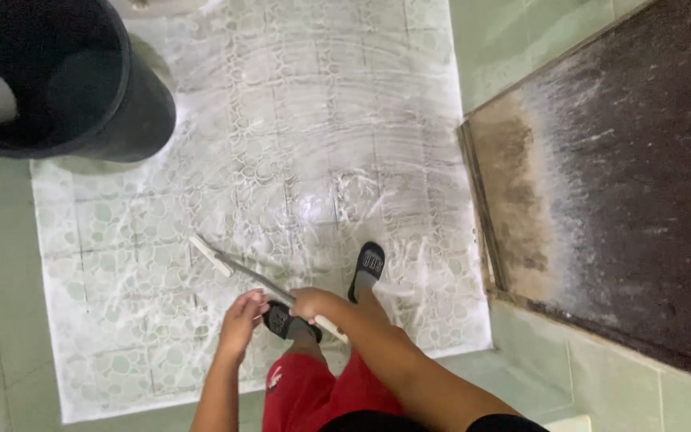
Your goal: The person mops a tiled bathroom floor using a squeegee-style mop. They repeatedly scoop water from a black bucket with a grey plastic scoop and pour it onto the floor, then push the water across the tiles with the mop. The person moves around the toilet and a bathtub while cleaning.
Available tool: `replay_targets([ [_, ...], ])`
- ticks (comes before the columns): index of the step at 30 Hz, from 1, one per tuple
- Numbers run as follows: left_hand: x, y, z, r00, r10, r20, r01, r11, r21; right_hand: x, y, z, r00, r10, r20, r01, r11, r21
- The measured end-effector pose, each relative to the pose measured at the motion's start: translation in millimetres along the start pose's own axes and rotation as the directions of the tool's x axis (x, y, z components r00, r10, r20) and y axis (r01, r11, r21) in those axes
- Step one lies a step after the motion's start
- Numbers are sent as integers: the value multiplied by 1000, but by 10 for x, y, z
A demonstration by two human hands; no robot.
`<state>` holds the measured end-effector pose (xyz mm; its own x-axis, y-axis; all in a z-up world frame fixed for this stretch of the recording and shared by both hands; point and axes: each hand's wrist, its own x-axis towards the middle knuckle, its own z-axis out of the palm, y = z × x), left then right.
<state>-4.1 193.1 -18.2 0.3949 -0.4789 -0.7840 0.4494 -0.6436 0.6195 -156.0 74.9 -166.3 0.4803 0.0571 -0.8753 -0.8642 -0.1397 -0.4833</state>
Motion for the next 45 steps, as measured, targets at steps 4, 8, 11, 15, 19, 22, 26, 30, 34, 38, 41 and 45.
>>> replay_targets([
  [4,-124,-29,-574,996,-86,17,87,993,-83,-224,972,290,992,84,-93,-57,962,268],
  [8,113,-236,-749,996,-52,67,51,999,12,-844,2112,318,880,-52,-472,157,970,186],
  [11,258,-210,-765,994,-8,109,2,999,55,-1482,2477,68,795,474,-379,41,581,813],
  [15,169,48,-607,989,29,144,-40,997,72,-1091,3188,-115,614,628,-478,-57,639,767],
  [19,-42,-45,-754,989,31,142,-40,997,58,-1062,1912,83,699,504,-507,-380,863,334],
  [22,-98,-290,-1019,991,0,133,-4,1000,27,-868,1063,348,785,418,-457,-352,908,226],
  [26,-359,-541,-1290,998,-47,38,46,998,32,-1192,-360,424,962,148,-229,-131,987,88],
  [30,-509,-578,-1249,999,-41,-35,43,998,53,-547,-573,790,997,-26,-75,48,947,319],
  [34,-622,-631,-1064,998,-35,-48,36,999,30,-114,234,931,997,-26,-67,50,919,391],
  [38,-617,-691,-570,999,-32,-6,32,999,33,-2280,336,212,973,180,-144,-24,702,712],
  [41,-495,-814,-97,998,-36,47,35,999,18,-2394,1906,346,931,279,-234,-30,699,714],
  [45,-456,-927,617,994,-45,105,40,998,53,-2052,4032,413,716,594,-366,-97,604,791],
])
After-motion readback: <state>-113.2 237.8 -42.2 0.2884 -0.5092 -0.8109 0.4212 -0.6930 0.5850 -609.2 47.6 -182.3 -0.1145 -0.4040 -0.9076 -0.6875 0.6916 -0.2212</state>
